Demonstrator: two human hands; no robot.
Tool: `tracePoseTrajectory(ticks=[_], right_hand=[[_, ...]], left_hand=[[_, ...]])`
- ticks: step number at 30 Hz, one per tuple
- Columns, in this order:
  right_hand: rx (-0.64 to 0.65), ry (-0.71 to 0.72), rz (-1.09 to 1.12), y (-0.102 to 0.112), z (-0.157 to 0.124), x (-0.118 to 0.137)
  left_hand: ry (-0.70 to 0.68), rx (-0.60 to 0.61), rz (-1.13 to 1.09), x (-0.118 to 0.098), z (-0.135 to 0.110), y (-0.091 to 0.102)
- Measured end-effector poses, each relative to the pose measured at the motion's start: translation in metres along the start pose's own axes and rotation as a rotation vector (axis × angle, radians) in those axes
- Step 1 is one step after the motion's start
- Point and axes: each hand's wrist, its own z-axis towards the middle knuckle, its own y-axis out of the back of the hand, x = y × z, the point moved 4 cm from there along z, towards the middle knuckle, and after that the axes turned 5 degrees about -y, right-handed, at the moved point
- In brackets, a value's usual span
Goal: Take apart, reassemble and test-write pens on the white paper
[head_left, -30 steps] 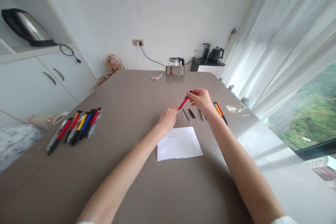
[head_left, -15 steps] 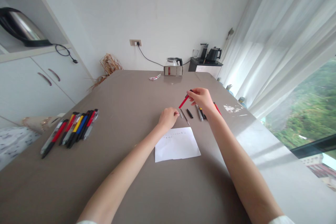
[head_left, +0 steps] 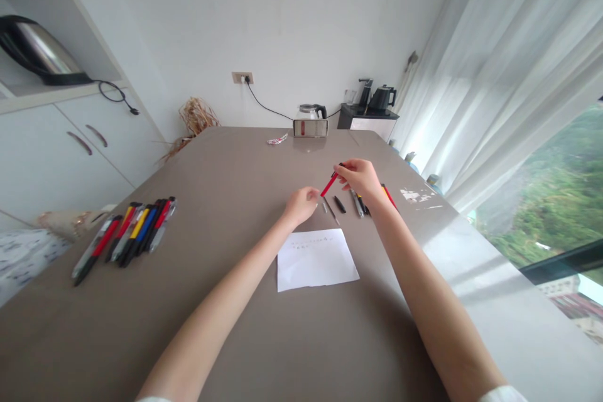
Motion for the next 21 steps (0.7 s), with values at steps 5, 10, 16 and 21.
tracePoseTrajectory(ticks=[5,10,16,21], right_hand=[[0.16,-0.031,0.099,-0.022,-0.008,0.005],[0.171,-0.003,0.1,-0.039,-0.014,0.009],[0.156,-0.016,0.051,-0.04,-0.013,0.002],[0.107,0.008,0.024,-0.039,-0.01,0.0]], left_hand=[[-0.088,0.036,-0.253,-0.024,0.003,0.013],[0.029,-0.002,-0.371,-0.028,-0.002,0.015],[0.166,0.114,-0.616,-0.029,-0.01,0.009],[0.238,0.194,-0.684,-0.03,-0.014,0.004]])
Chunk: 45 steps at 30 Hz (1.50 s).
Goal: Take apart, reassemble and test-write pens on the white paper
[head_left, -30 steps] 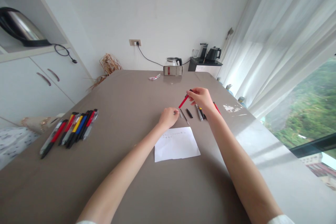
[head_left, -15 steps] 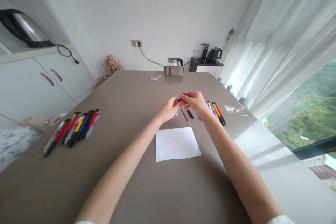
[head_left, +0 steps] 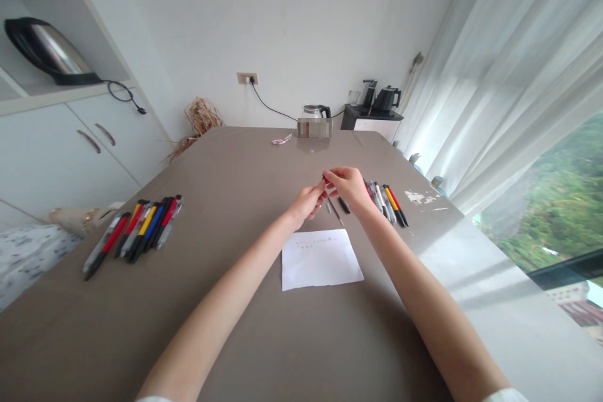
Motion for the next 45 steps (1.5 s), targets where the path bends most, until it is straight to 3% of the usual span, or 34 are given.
tracePoseTrajectory(ticks=[12,18,24,31,37,45], right_hand=[[-0.073,0.11,-0.202,-0.004,-0.006,0.006],[-0.147,0.096,-0.168,0.002,-0.005,0.009],[-0.074,0.064,-0.124,0.011,-0.001,0.008],[0.002,-0.008,-0.374,0.024,0.006,-0.003],[0.072,0.006,-0.61,0.014,0.004,-0.007],[0.32,-0.134,-0.827,-0.008,0.002,-0.027]], left_hand=[[0.114,0.044,-0.073,0.008,-0.002,0.001],[0.14,0.077,-0.112,0.013,-0.002,-0.004],[0.181,0.09,-0.213,0.017,0.002,0.005],[0.187,0.035,-0.357,0.016,0.007,0.014],[0.14,-0.081,-0.329,0.015,0.007,0.021],[0.151,-0.141,-0.223,0.017,0.006,0.029]])
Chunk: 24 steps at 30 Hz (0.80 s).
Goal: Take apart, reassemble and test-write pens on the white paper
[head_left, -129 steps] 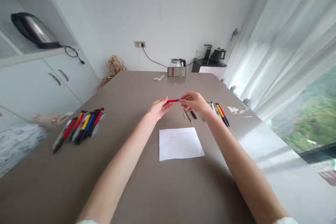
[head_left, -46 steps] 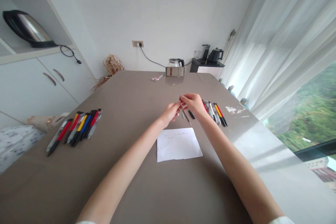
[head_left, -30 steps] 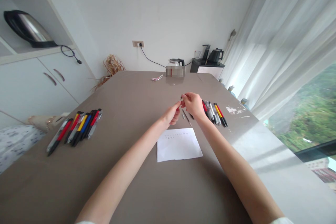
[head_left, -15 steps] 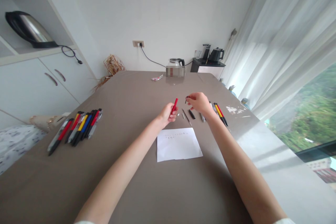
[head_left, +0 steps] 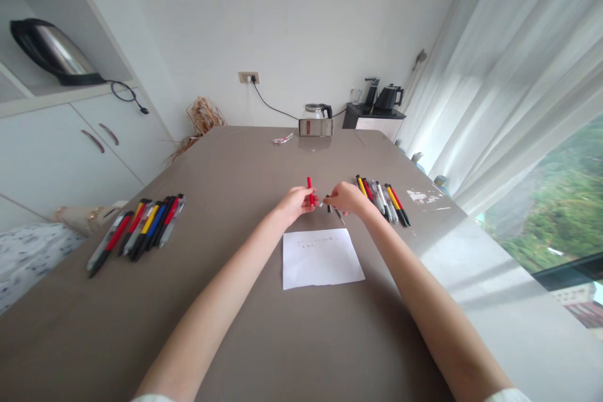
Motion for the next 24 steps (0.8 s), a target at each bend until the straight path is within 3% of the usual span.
tracePoseTrajectory(ticks=[10,16,20,24], right_hand=[[-0.068,-0.039,-0.181,-0.017,0.004,0.002],[-0.129,-0.049,-0.191,-0.016,0.005,-0.002],[-0.263,-0.037,-0.065,-0.001,0.001,-0.001],[-0.218,0.089,0.213,0.001,-0.001,0.008]], left_hand=[[0.003,0.024,0.008,0.006,0.004,0.002],[0.007,0.057,0.002,0.008,0.005,0.003],[0.0,0.112,0.011,0.007,0.005,0.001],[-0.019,0.178,0.024,0.006,0.004,-0.002]])
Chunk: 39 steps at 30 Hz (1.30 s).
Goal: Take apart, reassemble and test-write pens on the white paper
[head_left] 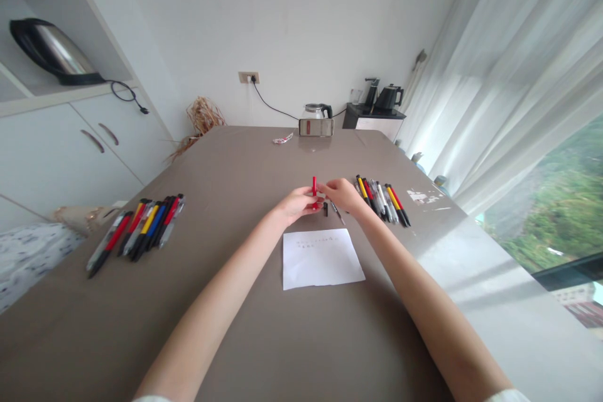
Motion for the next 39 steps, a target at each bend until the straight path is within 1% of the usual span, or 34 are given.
tracePoseTrajectory(ticks=[3,8,11,13,15,19,21,24,26,28,31,34,36,39], right_hand=[[0.019,0.039,0.127,-0.007,0.0,0.004],[-0.066,-0.017,0.207,-0.012,0.002,0.001],[-0.123,-0.022,0.259,-0.011,0.004,-0.002],[-0.175,-0.034,0.309,-0.007,0.005,-0.005],[-0.22,-0.051,0.378,-0.003,0.006,-0.007],[-0.259,-0.086,0.456,0.003,0.006,-0.011],[-0.252,-0.095,0.45,0.004,0.006,-0.012],[-0.236,-0.087,0.444,0.003,0.006,-0.012],[-0.228,-0.07,0.432,0.002,0.006,-0.013],[-0.203,-0.056,0.393,0.0,0.007,-0.013],[-0.148,-0.062,0.286,-0.003,0.006,-0.013],[-0.15,-0.078,0.159,-0.002,0.005,-0.011],[-0.16,-0.078,0.084,-0.001,0.003,-0.009],[-0.148,-0.071,-0.002,-0.001,0.001,-0.006]], left_hand=[[-0.022,0.034,0.026,0.0,-0.001,-0.002],[-0.064,0.091,0.067,-0.004,-0.003,-0.003],[-0.07,0.087,0.111,-0.007,-0.004,-0.005],[-0.067,0.057,0.155,-0.006,-0.004,-0.004],[-0.079,-0.009,0.228,-0.004,-0.002,-0.001],[-0.186,-0.171,0.494,0.0,0.003,0.012],[-0.245,-0.212,0.647,0.001,0.004,0.016],[-0.353,-0.237,0.86,0.001,0.003,0.018],[-0.428,-0.226,0.976,0.001,0.002,0.016],[-0.479,-0.194,1.047,0.002,0.0,0.013],[-0.526,-0.121,1.082,0.004,-0.002,0.01],[-0.546,-0.034,1.061,0.005,-0.002,0.008],[-0.53,0.002,1.004,0.006,-0.001,0.009],[-0.479,0.017,0.901,0.007,0.001,0.012]])
